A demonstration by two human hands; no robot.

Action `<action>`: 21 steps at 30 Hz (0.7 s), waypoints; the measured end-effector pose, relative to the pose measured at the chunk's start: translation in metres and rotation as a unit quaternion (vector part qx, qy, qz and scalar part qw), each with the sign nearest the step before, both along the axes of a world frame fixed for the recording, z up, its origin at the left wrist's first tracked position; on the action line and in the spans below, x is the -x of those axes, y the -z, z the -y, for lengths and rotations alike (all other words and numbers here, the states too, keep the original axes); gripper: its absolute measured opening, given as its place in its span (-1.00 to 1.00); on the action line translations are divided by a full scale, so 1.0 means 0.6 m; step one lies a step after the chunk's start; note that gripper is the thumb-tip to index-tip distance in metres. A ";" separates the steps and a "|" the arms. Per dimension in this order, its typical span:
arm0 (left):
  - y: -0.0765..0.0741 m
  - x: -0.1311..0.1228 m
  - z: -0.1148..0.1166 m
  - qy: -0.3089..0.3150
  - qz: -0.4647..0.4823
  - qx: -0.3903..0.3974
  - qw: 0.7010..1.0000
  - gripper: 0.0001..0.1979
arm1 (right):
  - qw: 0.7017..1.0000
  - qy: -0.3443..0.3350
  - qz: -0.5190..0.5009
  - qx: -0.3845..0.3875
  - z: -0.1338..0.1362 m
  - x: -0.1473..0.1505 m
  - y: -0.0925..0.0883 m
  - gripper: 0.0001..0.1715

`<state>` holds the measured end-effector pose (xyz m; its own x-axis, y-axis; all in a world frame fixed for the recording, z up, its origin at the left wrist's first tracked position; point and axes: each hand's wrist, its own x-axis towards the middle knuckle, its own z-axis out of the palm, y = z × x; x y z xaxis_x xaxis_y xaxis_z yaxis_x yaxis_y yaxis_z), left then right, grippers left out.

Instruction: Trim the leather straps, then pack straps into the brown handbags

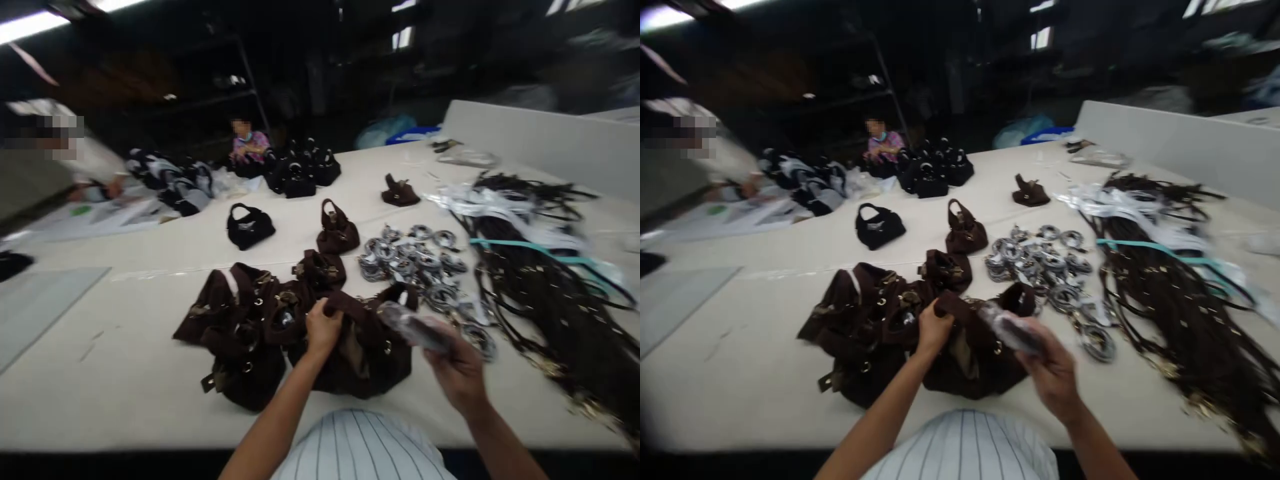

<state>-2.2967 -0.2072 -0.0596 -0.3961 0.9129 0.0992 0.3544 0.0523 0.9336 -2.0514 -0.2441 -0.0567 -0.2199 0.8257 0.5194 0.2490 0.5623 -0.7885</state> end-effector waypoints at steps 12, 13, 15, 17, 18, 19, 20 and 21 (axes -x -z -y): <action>-0.010 0.006 -0.012 0.017 0.035 0.030 0.999 -0.82 | 0.973 -0.198 0.026 -0.116 0.083 0.107 -0.038 -0.58; -0.013 0.001 -0.011 0.035 0.029 0.014 0.999 -0.83 | 0.973 -0.192 0.044 -0.124 0.071 0.112 -0.034 -0.57; -0.016 -0.004 -0.008 0.076 0.036 -0.020 0.996 -0.85 | 0.973 -0.131 0.084 -0.171 0.047 0.117 -0.016 -0.53; -0.016 -0.001 -0.004 0.098 0.043 -0.029 0.994 -0.87 | 0.965 -0.030 0.132 -0.225 0.026 0.113 0.014 -0.46; -0.014 0.001 -0.002 0.101 0.043 -0.025 0.994 -0.88 | 0.957 0.017 0.154 -0.247 0.018 0.108 0.030 -0.40; -0.011 0.004 0.000 0.101 0.035 -0.016 0.994 -0.88 | 0.946 0.058 0.176 -0.266 0.011 0.104 0.047 -0.35; -0.007 0.005 0.002 0.097 0.024 -0.007 0.995 -0.88 | 0.934 0.088 0.199 -0.284 0.004 0.099 0.064 -0.30; -0.001 0.005 0.004 0.096 0.013 -0.006 0.995 -0.89 | 0.922 0.108 0.223 -0.299 -0.002 0.097 0.079 -0.26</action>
